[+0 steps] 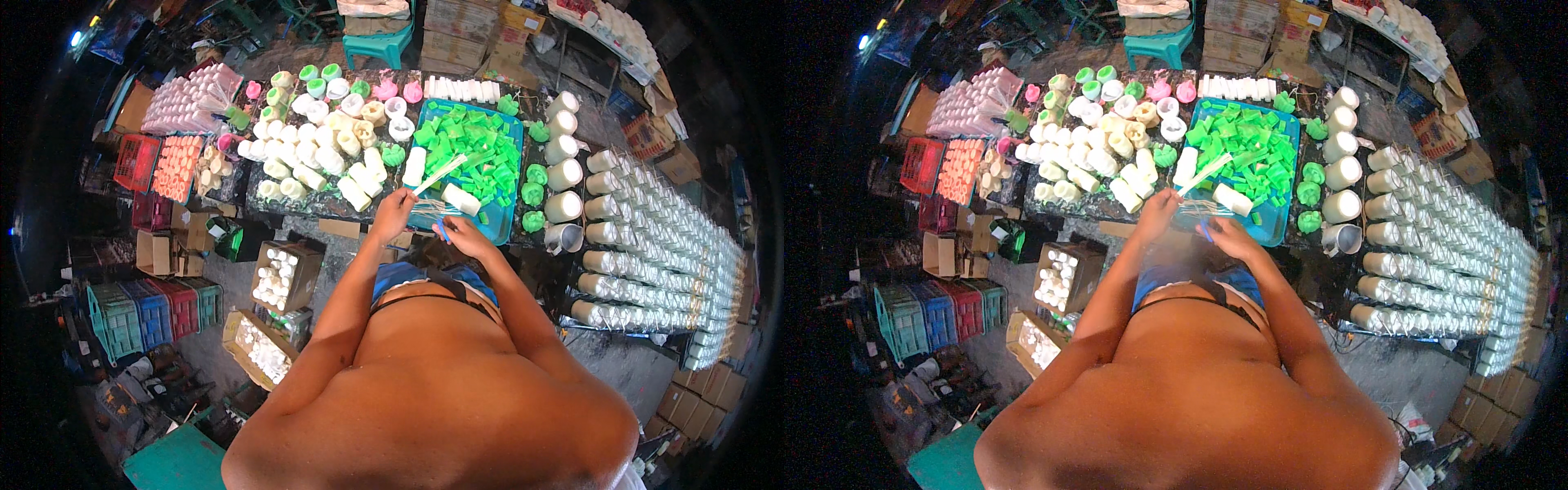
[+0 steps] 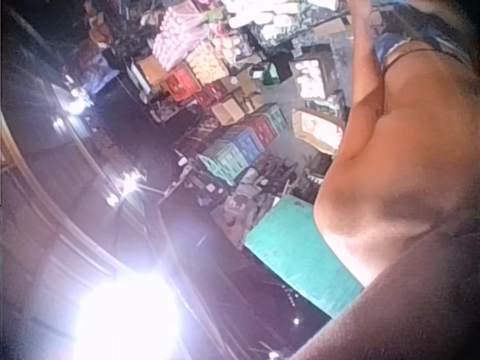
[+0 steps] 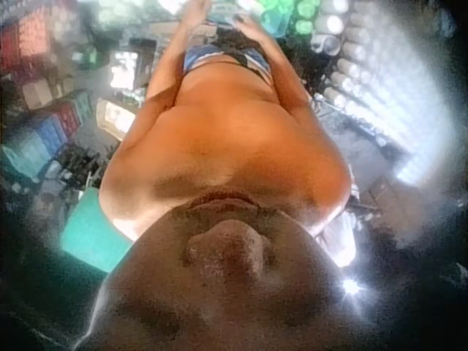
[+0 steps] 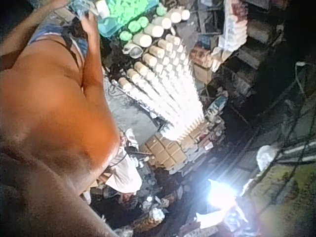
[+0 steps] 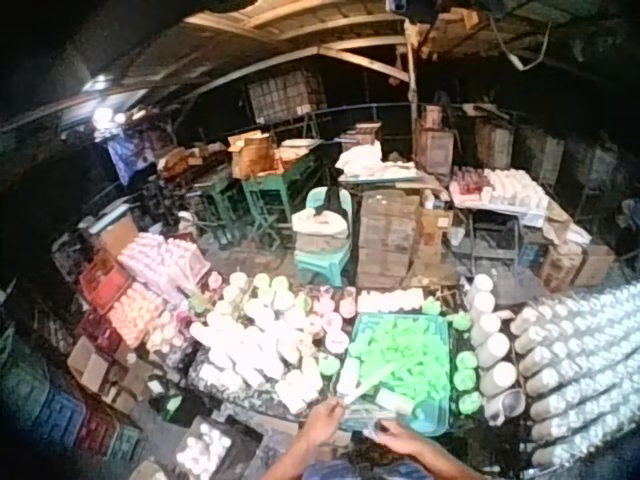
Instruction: The person inserts wicks into cylindrical white candle bodies and trims the wicks using scissors. The person handles multiple candles and wicks, placing finished items on a tray.
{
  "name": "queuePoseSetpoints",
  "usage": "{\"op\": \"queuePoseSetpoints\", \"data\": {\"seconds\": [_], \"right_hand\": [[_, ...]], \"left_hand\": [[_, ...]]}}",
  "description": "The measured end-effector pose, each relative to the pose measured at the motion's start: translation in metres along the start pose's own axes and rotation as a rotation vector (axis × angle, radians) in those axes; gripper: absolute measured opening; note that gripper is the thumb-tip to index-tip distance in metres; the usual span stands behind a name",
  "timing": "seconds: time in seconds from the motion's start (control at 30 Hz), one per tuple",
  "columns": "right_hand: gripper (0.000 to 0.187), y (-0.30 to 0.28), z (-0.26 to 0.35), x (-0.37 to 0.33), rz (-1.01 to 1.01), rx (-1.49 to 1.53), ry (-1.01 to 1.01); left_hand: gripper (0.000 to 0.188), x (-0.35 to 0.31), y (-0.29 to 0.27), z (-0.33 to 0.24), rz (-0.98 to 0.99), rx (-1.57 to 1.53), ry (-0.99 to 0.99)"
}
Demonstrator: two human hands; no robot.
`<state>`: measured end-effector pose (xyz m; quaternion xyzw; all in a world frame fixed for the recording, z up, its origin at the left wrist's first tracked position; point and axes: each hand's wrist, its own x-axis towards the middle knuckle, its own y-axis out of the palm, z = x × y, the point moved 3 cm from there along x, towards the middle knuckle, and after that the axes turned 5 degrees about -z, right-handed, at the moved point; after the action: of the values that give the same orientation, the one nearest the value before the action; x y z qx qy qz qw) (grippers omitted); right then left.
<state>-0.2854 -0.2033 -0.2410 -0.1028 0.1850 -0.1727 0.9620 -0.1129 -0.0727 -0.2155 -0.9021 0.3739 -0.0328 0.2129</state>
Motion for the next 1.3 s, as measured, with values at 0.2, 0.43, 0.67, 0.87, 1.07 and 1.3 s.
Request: {"op": "queuePoseSetpoints", "data": {"seconds": [0.2, 0.43, 0.67, 0.87, 1.07, 1.3], "right_hand": [[0.046, 0.007, -0.012, 0.008, 0.075, 0.105, 0.029], [0.047, 0.01, -0.022, 0.011, 0.071, 0.134, 0.029], [0.043, 0.01, -0.032, 0.008, 0.056, 0.141, 0.043], [0.042, 0.011, -0.025, 0.003, 0.008, 0.18, -0.062], [0.042, 0.013, -0.026, 0.0, 0.001, 0.141, -0.079], [0.04, 0.023, -0.03, 0.003, 0.119, 0.268, 0.048]], "left_hand": [[0.031, -0.005, 0.008, 0.004, 0.06, 0.036, 0.035], [0.032, -0.007, 0.02, -0.001, 0.08, -0.061, -0.015], [0.032, -0.007, 0.022, 0.002, 0.153, 0.009, -0.159], [0.03, -0.007, 0.024, 0.006, 0.119, -0.008, -0.151], [0.027, -0.003, 0.026, 0.017, 0.108, -0.087, -0.148], [0.029, -0.01, 0.024, 0.017, 0.138, -0.054, -0.131]]}}
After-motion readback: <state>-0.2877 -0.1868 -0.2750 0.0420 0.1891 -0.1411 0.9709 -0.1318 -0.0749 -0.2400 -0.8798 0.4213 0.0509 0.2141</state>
